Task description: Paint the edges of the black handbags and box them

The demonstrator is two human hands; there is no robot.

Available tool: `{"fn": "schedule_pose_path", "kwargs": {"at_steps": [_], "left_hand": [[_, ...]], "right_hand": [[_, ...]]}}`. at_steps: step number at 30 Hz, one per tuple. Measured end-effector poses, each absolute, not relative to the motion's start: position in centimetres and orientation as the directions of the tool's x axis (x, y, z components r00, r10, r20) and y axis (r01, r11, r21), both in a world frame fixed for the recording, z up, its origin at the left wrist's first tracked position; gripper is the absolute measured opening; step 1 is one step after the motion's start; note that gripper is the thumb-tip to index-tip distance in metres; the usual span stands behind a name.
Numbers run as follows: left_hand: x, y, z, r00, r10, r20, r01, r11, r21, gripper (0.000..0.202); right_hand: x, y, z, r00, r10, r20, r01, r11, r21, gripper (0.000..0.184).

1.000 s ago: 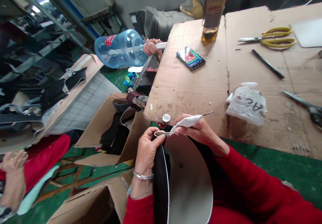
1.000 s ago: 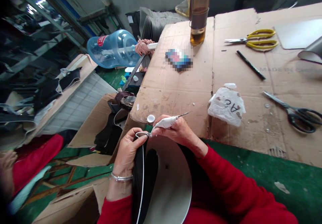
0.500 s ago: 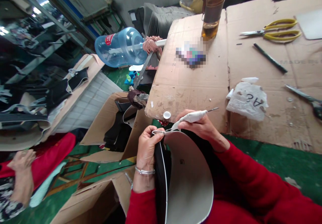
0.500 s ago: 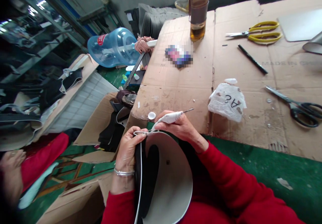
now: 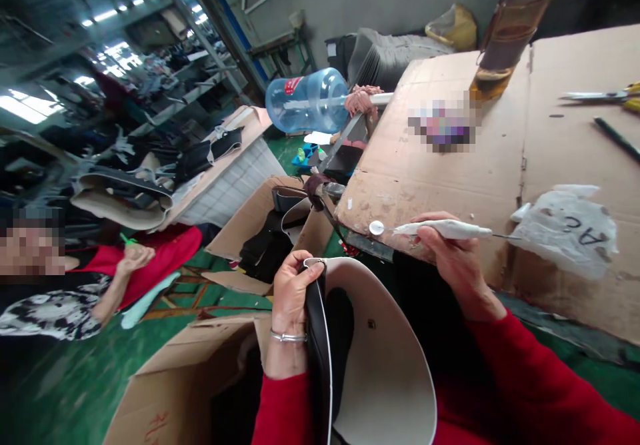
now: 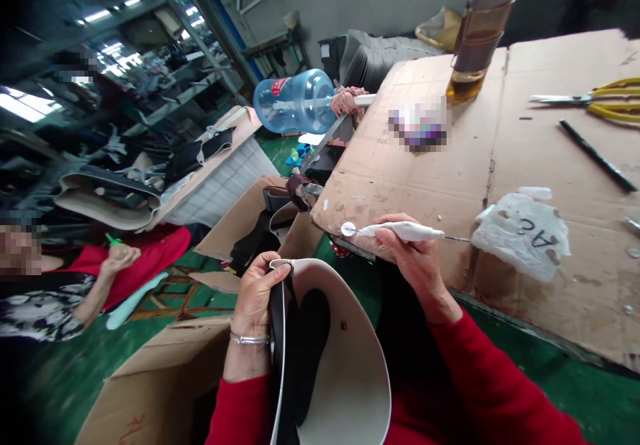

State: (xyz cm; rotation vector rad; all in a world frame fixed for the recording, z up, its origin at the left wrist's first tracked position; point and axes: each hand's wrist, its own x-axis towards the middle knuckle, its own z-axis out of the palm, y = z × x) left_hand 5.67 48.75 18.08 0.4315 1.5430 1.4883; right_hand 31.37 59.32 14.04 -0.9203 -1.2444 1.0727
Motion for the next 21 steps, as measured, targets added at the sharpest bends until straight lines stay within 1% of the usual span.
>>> {"fn": "schedule_pose_path", "kwargs": {"at_steps": [6, 9, 15, 21], "left_hand": [[4.5, 47.5, 18.4, -0.549, 0.766, -0.335, -0.354, 0.15, 0.923, 0.05], [3.3, 47.5, 18.1, -0.59, 0.748, -0.304, -0.356, 0.096, 0.929, 0.051], [-0.3, 46.7, 16.5, -0.708, 0.645, -0.288, -0.367, 0.013, 0.93, 0.044], [-1.9, 45.3, 15.3, -0.758, 0.573, -0.313, -0.406, -0.038, 0.913, 0.041]], "right_hand": [[31.2, 59.3, 14.0, 0.041, 0.96, 0.278, -0.071, 0.281, -0.957, 0.015], [31.0, 59.4, 14.0, 0.06, 0.958, 0.281, -0.071, 0.285, -0.956, 0.019], [30.6, 59.6, 13.8, 0.138, 0.951, 0.277, -0.117, 0.293, -0.949, 0.02], [30.6, 60.0, 13.6, 0.149, 0.93, 0.335, -0.122, 0.353, -0.928, 0.02]]}}
